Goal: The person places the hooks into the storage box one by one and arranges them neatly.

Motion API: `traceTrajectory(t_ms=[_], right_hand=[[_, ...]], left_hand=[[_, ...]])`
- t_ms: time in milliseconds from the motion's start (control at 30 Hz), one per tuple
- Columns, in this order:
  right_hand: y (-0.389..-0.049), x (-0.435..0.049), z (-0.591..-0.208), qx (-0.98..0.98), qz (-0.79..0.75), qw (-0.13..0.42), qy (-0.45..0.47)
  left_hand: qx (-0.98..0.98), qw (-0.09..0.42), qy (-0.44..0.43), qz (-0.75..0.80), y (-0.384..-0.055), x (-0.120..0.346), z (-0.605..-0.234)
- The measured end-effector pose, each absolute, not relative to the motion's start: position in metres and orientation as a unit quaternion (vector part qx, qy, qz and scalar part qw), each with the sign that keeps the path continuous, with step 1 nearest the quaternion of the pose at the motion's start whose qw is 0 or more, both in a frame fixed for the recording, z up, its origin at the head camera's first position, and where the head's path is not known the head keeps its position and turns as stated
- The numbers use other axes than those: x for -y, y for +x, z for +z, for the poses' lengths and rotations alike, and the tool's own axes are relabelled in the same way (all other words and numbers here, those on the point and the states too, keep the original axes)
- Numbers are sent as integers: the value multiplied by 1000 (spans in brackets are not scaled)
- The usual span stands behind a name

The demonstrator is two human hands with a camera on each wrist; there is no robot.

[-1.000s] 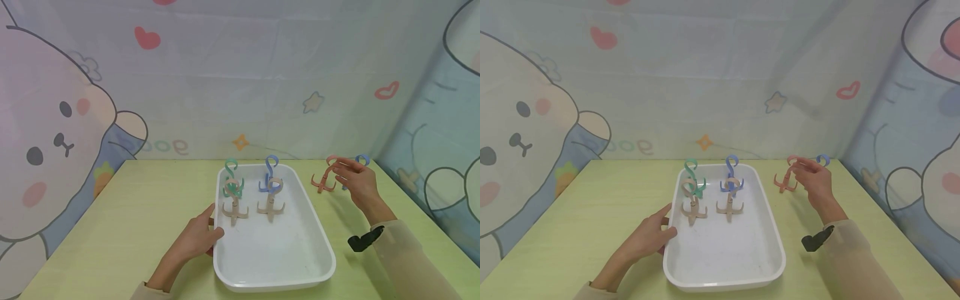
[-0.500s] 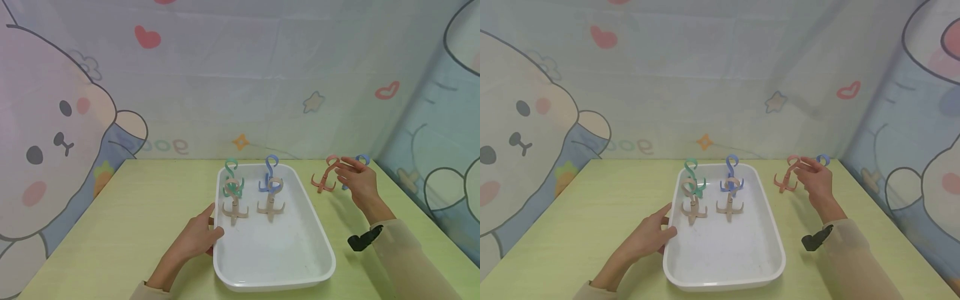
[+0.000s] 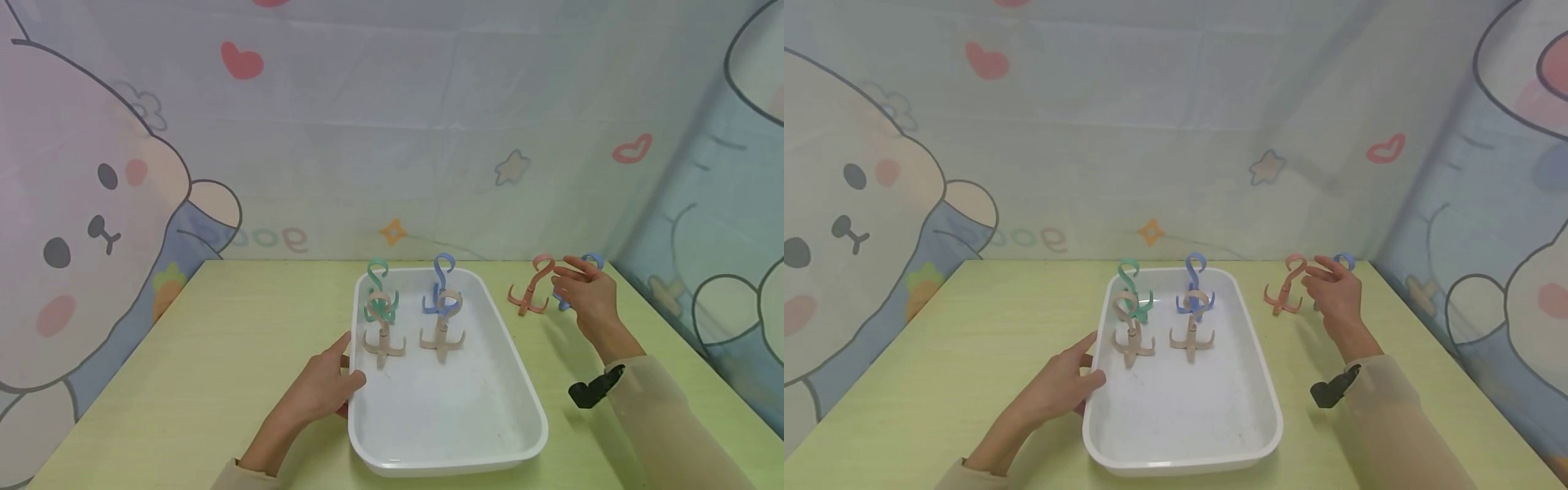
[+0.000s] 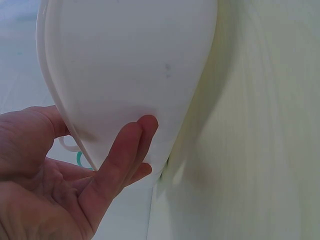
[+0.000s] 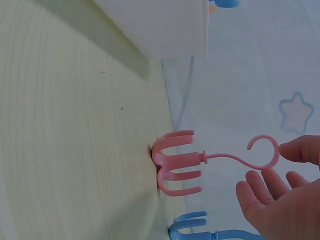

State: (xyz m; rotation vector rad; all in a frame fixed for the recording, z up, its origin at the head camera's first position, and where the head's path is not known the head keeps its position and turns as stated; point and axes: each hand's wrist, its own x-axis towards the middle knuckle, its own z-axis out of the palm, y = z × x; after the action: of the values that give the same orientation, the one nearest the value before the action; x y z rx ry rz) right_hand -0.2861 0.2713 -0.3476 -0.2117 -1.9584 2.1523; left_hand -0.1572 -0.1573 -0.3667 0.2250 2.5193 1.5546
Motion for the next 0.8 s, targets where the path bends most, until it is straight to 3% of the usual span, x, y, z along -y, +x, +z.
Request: traceTrajectory(t_ms=[800], right_hand=[[-312, -277, -359, 739, 666, 50, -88]], left_hand=[[-845, 88, 75, 522, -158, 159, -368]])
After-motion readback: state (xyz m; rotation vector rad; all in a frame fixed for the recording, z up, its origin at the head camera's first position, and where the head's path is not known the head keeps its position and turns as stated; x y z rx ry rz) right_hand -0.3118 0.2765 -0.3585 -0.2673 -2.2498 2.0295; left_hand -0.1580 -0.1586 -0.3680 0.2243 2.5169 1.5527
